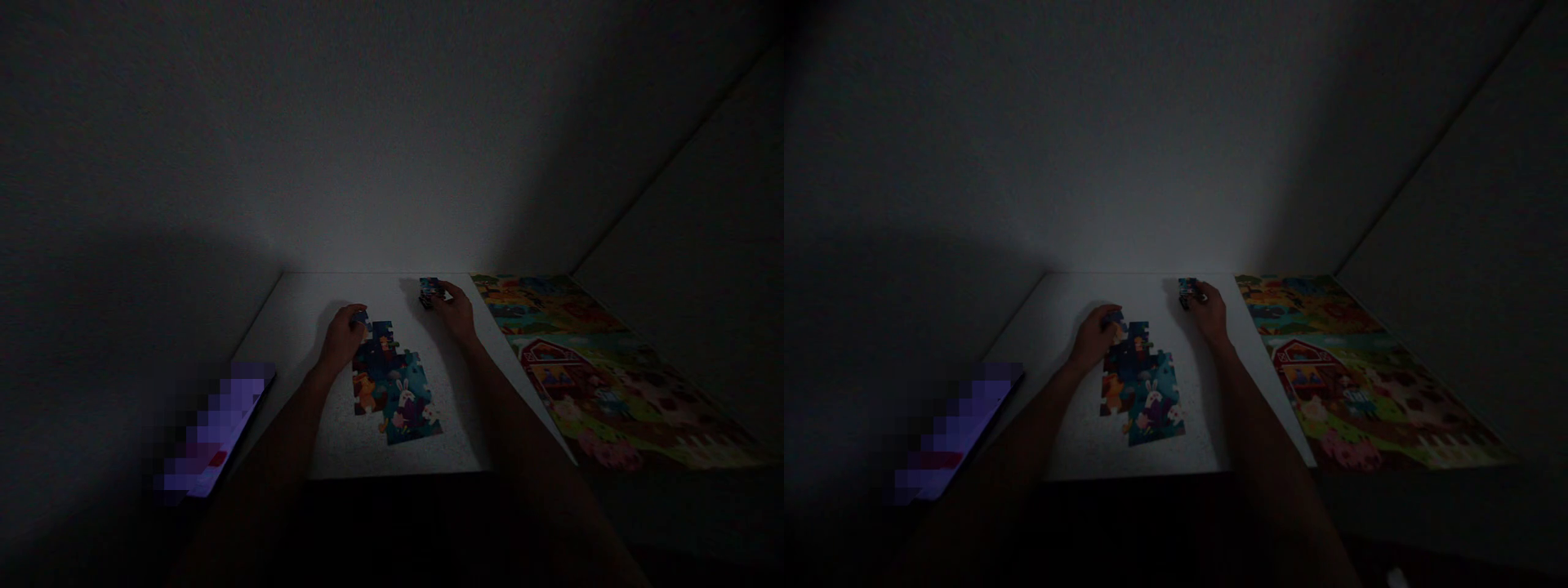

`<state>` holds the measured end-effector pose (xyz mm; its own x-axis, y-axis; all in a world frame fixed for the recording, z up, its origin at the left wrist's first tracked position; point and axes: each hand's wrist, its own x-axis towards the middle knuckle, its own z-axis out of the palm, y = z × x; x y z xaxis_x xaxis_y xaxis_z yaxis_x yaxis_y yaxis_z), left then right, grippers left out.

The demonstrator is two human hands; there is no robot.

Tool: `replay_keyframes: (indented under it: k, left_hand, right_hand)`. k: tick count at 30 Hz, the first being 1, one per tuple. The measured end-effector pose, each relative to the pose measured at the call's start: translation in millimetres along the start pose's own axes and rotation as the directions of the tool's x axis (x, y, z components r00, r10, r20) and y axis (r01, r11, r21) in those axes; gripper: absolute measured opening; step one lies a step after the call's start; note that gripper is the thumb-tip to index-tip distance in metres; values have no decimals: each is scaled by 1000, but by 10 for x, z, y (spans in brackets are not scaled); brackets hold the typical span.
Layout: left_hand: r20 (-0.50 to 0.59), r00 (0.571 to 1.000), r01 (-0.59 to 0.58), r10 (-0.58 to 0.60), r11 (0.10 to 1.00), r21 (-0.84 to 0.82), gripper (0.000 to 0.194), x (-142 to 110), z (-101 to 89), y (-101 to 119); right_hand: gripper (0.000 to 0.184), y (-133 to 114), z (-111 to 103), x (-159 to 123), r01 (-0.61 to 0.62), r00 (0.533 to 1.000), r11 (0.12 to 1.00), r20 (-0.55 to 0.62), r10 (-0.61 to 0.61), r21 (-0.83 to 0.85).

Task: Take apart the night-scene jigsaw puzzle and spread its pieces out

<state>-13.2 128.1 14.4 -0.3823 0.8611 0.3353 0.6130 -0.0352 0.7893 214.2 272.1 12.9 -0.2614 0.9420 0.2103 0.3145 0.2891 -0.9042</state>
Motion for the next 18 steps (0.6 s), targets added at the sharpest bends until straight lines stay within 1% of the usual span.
replay_keyframes:
  k: [3,5,7,10,13,15,18]
  left_hand:
    - [-10,1000,23,-23,999,-31,43,0,-2,5]
    - [-17,999,39,-41,998,-57,44,-2,-3,14]
    - [-22,998,60,-63,994,-91,44,-3,-7,31]
    - [-34,994,95,-102,983,-157,44,16,-23,77]
    - [-63,991,105,-122,968,-226,42,74,-36,156]
    - [-69,990,100,-122,959,-266,40,134,-20,230]
    - [-46,992,96,-116,943,-319,38,252,73,370]
  right_hand:
    - [55,-26,18,-16,41,991,997,-126,-50,-69]
    - [51,-44,17,-35,81,985,992,-147,-95,-97]
    - [49,-54,4,-52,86,978,991,-183,-104,-105]
    - [49,-45,-18,-66,15,957,997,-289,-36,-74]
    - [48,-15,-26,-64,-60,917,998,-396,48,-19]
    - [47,9,-24,-57,-86,896,996,-435,85,19]
    - [44,39,-21,-41,-103,888,994,-446,112,45]
